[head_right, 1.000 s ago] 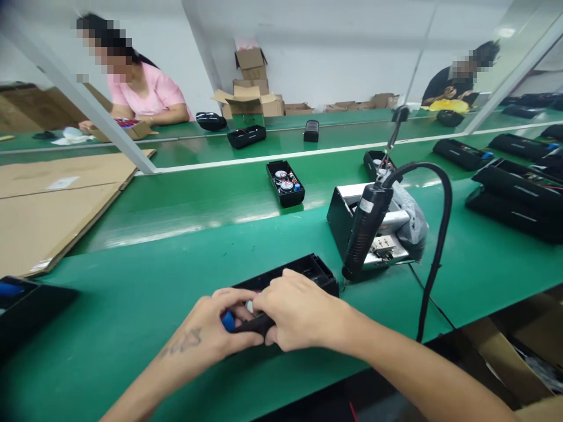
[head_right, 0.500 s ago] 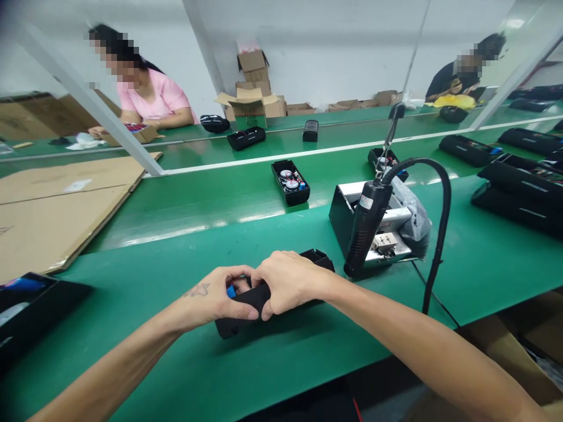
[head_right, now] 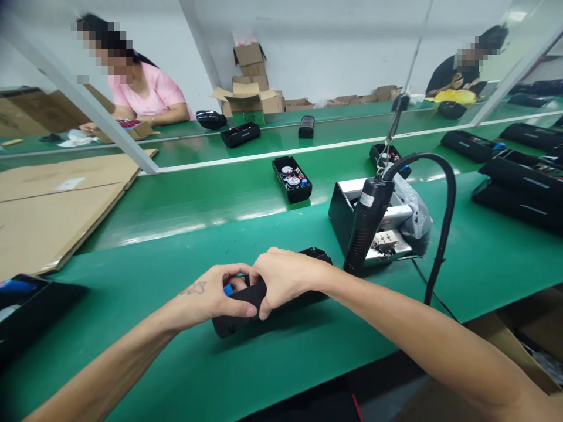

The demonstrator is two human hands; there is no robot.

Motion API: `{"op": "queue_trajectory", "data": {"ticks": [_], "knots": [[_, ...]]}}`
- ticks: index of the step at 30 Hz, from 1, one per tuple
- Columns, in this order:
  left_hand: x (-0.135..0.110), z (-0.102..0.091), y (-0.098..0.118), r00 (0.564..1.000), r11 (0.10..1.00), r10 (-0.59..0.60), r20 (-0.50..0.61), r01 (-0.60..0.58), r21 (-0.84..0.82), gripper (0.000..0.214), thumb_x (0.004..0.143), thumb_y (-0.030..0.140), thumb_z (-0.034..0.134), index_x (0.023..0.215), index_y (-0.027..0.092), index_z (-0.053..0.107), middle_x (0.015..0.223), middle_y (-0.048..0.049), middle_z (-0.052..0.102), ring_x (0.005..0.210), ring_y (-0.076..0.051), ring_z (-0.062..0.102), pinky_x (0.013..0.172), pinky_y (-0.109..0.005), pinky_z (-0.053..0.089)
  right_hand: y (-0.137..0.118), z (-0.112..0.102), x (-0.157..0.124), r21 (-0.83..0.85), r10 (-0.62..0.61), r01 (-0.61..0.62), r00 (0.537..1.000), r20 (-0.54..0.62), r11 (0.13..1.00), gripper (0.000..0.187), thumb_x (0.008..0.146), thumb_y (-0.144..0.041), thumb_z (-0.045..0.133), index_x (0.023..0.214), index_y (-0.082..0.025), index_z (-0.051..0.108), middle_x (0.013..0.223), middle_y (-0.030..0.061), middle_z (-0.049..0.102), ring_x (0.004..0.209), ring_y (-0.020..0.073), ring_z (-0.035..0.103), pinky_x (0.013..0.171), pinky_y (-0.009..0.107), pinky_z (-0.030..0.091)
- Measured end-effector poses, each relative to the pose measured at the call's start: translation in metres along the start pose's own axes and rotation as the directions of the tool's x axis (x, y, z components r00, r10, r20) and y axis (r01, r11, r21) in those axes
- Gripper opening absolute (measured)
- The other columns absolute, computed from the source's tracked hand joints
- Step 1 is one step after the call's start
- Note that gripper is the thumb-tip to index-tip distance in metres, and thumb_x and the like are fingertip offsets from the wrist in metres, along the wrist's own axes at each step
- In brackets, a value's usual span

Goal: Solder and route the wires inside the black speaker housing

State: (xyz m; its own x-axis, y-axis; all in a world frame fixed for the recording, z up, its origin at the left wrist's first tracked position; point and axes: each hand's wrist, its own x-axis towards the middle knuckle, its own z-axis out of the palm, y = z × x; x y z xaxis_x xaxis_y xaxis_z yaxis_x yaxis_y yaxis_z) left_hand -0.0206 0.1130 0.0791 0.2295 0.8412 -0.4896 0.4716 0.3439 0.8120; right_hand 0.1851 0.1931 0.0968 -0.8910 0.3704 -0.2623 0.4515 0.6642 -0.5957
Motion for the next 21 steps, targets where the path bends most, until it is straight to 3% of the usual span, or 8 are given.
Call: {"op": "queue_trajectory", "data": {"ticks": [7, 13, 21], "knots": [[0.002, 0.002, 0.0, 1.0, 0.999, -0.013, -0.003, 0.013, -0.033, 0.048, 0.06, 0.036, 0.095, 0.101, 0.023, 0.074, 0.069, 0.0114, 0.063, 0.065, -0.011, 0.057, 0.062, -0.026, 0.042, -0.004, 0.002, 0.001, -0.065, 0.075, -0.075, 0.997, 0.006, 0.995, 0.046, 0.069, -0.06, 0.091, 0.094, -0.024, 0.08, 0.076, 0.0001, 0.071, 0.08, 0.0222, 0.067, 0.058, 0.028, 0.035], [0.003, 0.004, -0.005, 1.0, 1.0, -0.001, -0.013, 0.001, -0.025, 0.046, 0.059, 0.036, 0.096, 0.096, 0.022, 0.071, 0.07, 0.0106, 0.066, 0.068, -0.012, 0.059, 0.065, -0.027, 0.043, -0.009, 0.007, -0.002, -0.087, 0.126, -0.129, 0.991, -0.046, 0.988, 0.042, 0.069, -0.06, 0.092, 0.096, -0.028, 0.084, 0.079, 0.0001, 0.076, 0.077, 0.0236, 0.071, 0.057, 0.03, 0.034], [0.0, 0.009, -0.004, 0.999, 0.999, -0.034, -0.029, 0.033, -0.033, 0.047, 0.056, 0.035, 0.095, 0.092, 0.022, 0.068, 0.071, 0.0098, 0.067, 0.066, -0.012, 0.06, 0.063, -0.027, 0.043, -0.013, 0.014, -0.006, -0.054, 0.133, -0.139, 0.986, -0.098, 0.989, 0.03, 0.065, -0.047, 0.097, 0.084, -0.028, 0.082, 0.06, -0.0061, 0.063, 0.059, 0.0164, 0.06, 0.051, 0.03, 0.03]]}}
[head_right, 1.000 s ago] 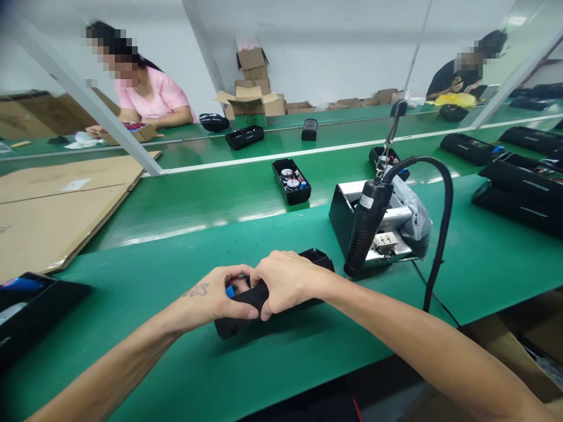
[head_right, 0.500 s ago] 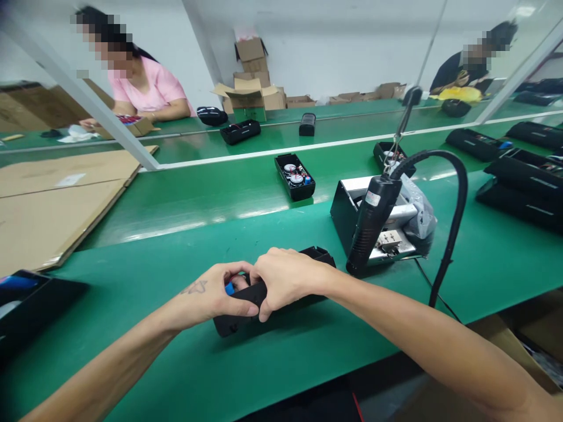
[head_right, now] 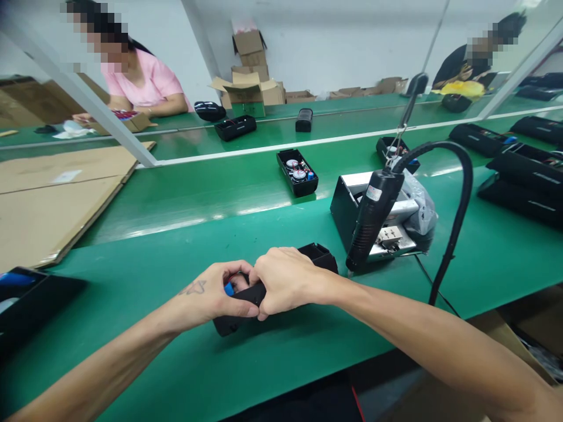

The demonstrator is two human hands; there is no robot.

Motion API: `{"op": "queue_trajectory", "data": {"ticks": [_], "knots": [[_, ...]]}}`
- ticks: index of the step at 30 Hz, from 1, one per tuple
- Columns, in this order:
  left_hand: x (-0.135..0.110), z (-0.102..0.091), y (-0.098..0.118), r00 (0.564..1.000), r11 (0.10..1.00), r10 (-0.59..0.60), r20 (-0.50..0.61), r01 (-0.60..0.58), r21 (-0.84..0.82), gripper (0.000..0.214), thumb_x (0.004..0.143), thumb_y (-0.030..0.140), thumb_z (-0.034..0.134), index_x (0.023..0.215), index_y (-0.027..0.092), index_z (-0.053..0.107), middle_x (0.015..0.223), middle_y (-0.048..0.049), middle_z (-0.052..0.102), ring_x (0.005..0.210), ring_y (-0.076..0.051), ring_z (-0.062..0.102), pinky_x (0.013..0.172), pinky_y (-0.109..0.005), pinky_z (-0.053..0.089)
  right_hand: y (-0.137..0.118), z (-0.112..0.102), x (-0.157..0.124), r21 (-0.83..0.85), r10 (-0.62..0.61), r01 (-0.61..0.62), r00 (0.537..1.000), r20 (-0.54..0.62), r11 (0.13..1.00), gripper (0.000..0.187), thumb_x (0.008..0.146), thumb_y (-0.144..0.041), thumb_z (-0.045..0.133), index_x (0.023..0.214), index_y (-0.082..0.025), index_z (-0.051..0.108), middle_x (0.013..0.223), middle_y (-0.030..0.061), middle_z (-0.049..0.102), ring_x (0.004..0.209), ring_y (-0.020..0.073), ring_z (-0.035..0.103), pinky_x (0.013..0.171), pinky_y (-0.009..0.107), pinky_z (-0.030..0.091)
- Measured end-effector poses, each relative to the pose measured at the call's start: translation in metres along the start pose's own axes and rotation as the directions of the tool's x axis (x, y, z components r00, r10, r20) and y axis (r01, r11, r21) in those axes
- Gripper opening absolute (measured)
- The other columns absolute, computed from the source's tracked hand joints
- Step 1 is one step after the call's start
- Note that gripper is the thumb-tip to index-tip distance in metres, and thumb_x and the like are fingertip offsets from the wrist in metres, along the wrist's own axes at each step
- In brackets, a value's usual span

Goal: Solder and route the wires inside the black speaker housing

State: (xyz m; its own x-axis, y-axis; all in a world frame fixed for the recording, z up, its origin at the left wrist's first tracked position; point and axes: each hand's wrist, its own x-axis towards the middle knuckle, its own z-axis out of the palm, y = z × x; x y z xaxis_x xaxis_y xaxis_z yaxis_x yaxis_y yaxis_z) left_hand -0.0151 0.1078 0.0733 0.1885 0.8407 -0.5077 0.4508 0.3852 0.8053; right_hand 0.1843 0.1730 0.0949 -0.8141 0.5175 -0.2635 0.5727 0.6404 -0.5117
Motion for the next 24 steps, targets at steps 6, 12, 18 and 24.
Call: {"op": "queue_trajectory", "data": {"ticks": [6, 12, 18, 24], "knots": [[0.001, -0.002, 0.002, 1.0, 1.0, 0.001, 0.006, -0.001, -0.013, 0.048, 0.056, 0.035, 0.096, 0.093, 0.022, 0.069, 0.068, 0.0104, 0.067, 0.064, -0.012, 0.059, 0.062, -0.026, 0.042, 0.002, -0.004, -0.001, -0.048, -0.055, 0.056, 0.998, 0.008, 0.997, 0.039, 0.07, -0.059, 0.092, 0.09, -0.026, 0.083, 0.064, -0.0028, 0.066, 0.061, 0.0185, 0.061, 0.052, 0.03, 0.031], [0.001, -0.002, 0.001, 1.0, 1.0, 0.001, 0.011, 0.0, -0.016, 0.049, 0.057, 0.037, 0.096, 0.095, 0.022, 0.069, 0.069, 0.0103, 0.067, 0.065, -0.012, 0.058, 0.062, -0.026, 0.042, 0.003, -0.003, 0.001, -0.037, -0.028, 0.028, 1.0, 0.008, 0.999, 0.038, 0.069, -0.06, 0.091, 0.087, -0.027, 0.083, 0.067, -0.002, 0.07, 0.065, 0.0195, 0.065, 0.053, 0.03, 0.034], [0.002, -0.001, -0.001, 1.0, 1.0, 0.005, -0.003, -0.005, -0.002, 0.048, 0.056, 0.037, 0.097, 0.092, 0.022, 0.069, 0.069, 0.0095, 0.067, 0.064, -0.012, 0.058, 0.061, -0.026, 0.04, 0.003, 0.003, 0.005, -0.049, -0.028, 0.027, 0.999, -0.021, 0.998, 0.031, 0.063, -0.048, 0.095, 0.082, -0.027, 0.082, 0.065, -0.0029, 0.069, 0.063, 0.0202, 0.066, 0.052, 0.03, 0.032], [-0.003, 0.006, -0.002, 0.998, 0.997, 0.051, -0.025, -0.05, 0.063, 0.046, 0.058, 0.034, 0.093, 0.098, 0.023, 0.073, 0.075, 0.0074, 0.069, 0.07, -0.015, 0.062, 0.065, -0.028, 0.045, -0.007, 0.003, -0.019, -0.111, -0.116, 0.109, 0.991, -0.062, 0.988, 0.02, 0.076, -0.036, 0.091, 0.088, -0.024, 0.08, 0.07, 0.0, 0.073, 0.075, 0.0245, 0.071, 0.064, 0.033, 0.042]]}}
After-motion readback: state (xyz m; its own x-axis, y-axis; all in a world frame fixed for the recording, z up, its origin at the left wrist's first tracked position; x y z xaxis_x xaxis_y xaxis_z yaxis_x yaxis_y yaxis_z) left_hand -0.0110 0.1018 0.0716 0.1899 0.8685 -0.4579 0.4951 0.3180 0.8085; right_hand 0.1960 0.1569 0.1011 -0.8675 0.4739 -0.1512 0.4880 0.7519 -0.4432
